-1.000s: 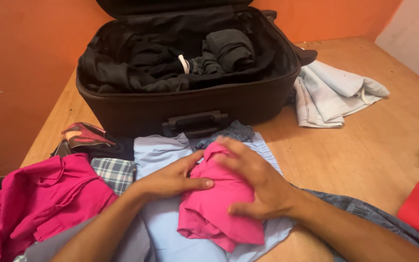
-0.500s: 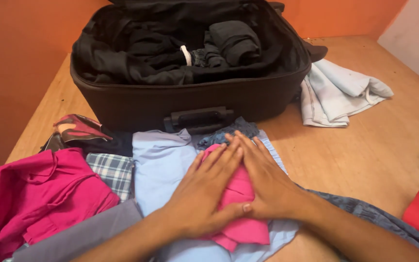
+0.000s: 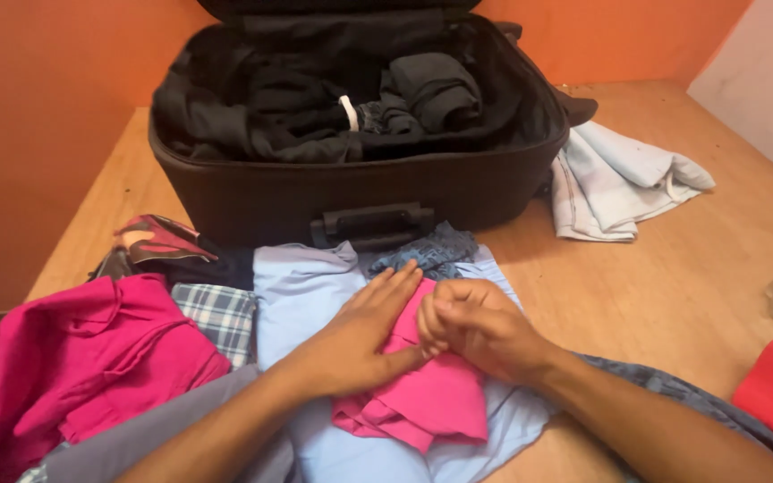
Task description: The person folds various clothing items, including a pink shirt and a black t-shirt, and places them into an open suitcase. The person handles the garments by hand, smoothing and folding them before packing.
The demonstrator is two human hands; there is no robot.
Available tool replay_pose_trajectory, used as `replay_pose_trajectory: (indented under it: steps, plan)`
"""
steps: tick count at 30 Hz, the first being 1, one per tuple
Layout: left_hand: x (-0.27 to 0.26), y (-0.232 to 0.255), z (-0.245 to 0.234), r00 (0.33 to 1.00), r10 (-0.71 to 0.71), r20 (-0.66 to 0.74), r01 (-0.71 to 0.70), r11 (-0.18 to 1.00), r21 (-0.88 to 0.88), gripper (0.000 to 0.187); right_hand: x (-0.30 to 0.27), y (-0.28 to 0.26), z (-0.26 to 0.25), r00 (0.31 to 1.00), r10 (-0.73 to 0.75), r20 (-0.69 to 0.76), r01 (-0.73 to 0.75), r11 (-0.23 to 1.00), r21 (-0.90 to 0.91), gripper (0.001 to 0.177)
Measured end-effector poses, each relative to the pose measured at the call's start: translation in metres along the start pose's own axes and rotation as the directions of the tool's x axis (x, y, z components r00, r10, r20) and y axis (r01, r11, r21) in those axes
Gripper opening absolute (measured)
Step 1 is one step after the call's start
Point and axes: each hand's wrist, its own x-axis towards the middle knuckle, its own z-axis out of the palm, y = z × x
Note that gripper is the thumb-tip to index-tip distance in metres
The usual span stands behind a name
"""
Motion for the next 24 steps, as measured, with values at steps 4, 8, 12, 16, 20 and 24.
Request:
replay_pose_trajectory:
  steps: [4, 8, 12, 16, 20, 24]
  plan:
    - [0.002, 0.001, -0.008, 0.996, -0.075, 0.044, 0.079, 0.993, -0.092, 0.101, -0.004, -0.001, -0.007, 0.998, -0.065, 0.005, 0.064, 0.997, 0.035, 0.032]
    - [-0.002, 0.023, -0.018, 0.97, -0.211, -0.121, 0.221, 0.972, 0.081, 0.108, -0.006, -0.004, -0.015, 0.999, -0.054, -0.004, 0.054, 0.984, 0.167, 0.036]
    - [-0.004, 0.042, -0.033, 0.841, -0.541, -0.011, 0.526, 0.812, 0.252, 0.111, -0.009, 0.002, -0.023, 0.995, -0.092, -0.045, 0.095, 0.993, 0.074, 0.036]
    - [-0.004, 0.045, -0.039, 0.821, -0.569, 0.045, 0.541, 0.8, 0.258, 0.103, -0.01, 0.004, -0.024, 0.994, -0.085, -0.062, 0.086, 0.996, 0.012, 0.036]
    - [-0.001, 0.032, -0.028, 0.84, -0.543, 0.016, 0.543, 0.84, 0.012, 0.106, -0.012, -0.006, -0.021, 0.874, -0.479, 0.075, 0.38, 0.581, -0.719, 0.041]
    - [-0.002, 0.018, -0.001, 0.951, -0.258, -0.17, 0.192, 0.925, -0.328, 0.105, -0.006, -0.008, -0.013, 0.819, -0.523, 0.235, 0.369, 0.166, -0.914, 0.042]
